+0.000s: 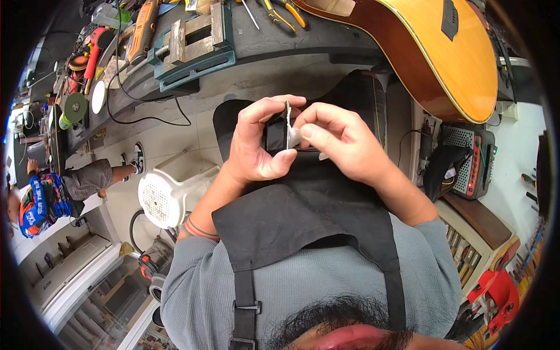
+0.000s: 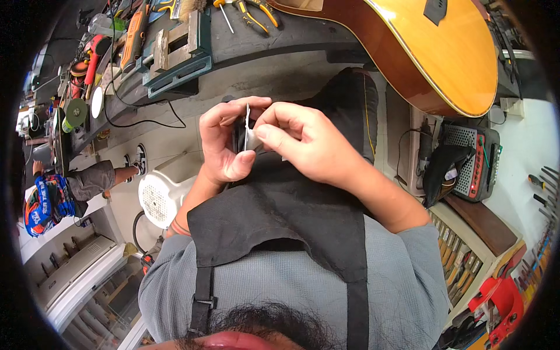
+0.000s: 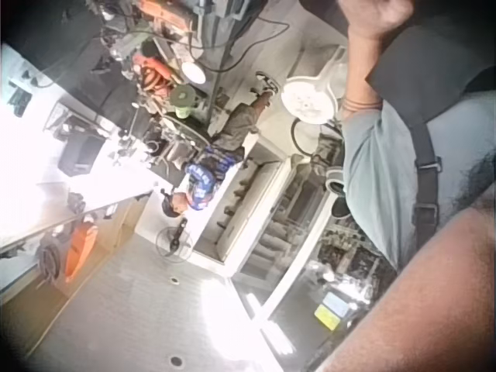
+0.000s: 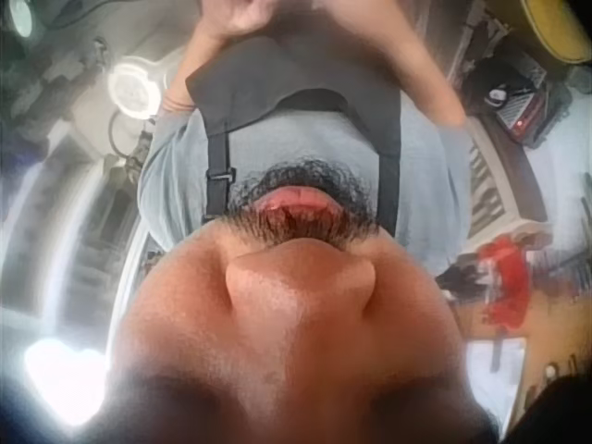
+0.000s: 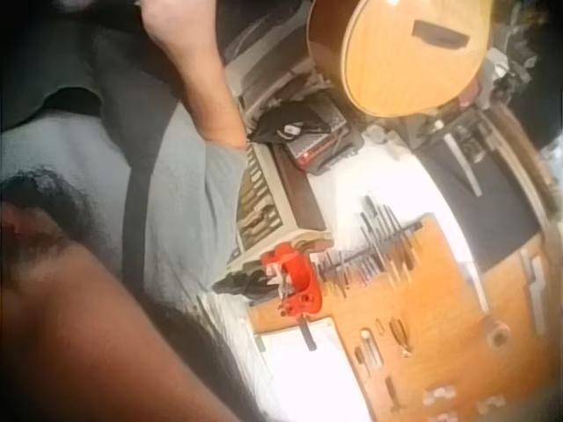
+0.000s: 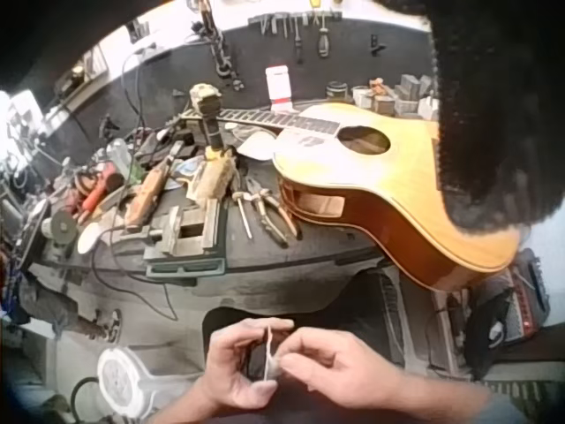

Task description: The person assembles a black rectangular frame by applying adhesive tape to its edges and corners. They use a small metal tool to press the tape down and trim the excess material. The person handles the frame and tape with both hands, ensuring a secure fit.

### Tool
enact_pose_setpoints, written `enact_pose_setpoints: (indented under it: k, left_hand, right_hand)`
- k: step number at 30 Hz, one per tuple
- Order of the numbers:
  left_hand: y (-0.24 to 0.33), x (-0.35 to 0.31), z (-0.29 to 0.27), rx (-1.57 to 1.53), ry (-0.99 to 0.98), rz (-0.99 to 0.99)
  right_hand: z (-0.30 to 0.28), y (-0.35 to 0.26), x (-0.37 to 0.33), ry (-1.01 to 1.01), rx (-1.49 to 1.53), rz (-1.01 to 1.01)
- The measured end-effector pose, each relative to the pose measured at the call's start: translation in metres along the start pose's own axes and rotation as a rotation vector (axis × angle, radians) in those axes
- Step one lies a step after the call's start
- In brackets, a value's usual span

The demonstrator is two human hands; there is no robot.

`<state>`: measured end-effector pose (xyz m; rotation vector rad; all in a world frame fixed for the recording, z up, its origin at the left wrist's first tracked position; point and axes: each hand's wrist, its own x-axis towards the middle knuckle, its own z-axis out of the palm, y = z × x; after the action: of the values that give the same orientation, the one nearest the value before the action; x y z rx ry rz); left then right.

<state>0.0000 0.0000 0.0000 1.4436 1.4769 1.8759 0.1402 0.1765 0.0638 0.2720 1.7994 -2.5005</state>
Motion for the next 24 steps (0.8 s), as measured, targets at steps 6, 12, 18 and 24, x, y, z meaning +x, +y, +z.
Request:
enact_pose_setpoints:
  k: [6,12,18,24]
  left_hand:
    - [0.012,0.023,-0.009,0.405,-0.123,0.181]
    - [0.019,0.021,-0.011,0.429,-0.155,0.136]
    - [0.002,0.015,-0.001,0.180,-0.045,0.211]
    - [-0.009,-0.001,0.015,-0.016,0.093,0.172]
  right_hand:
    - [-0.007,0.004,0.002,0.034,-0.088,-0.014]
    - [-0.005,-0.002,-0.001,0.044,-0.191,-0.029]
    - [0.010,0.006,0.000,0.092,-0.009,-0.114]
    - [0.025,0.007,-0.004,0.170,0.070,-0.052]
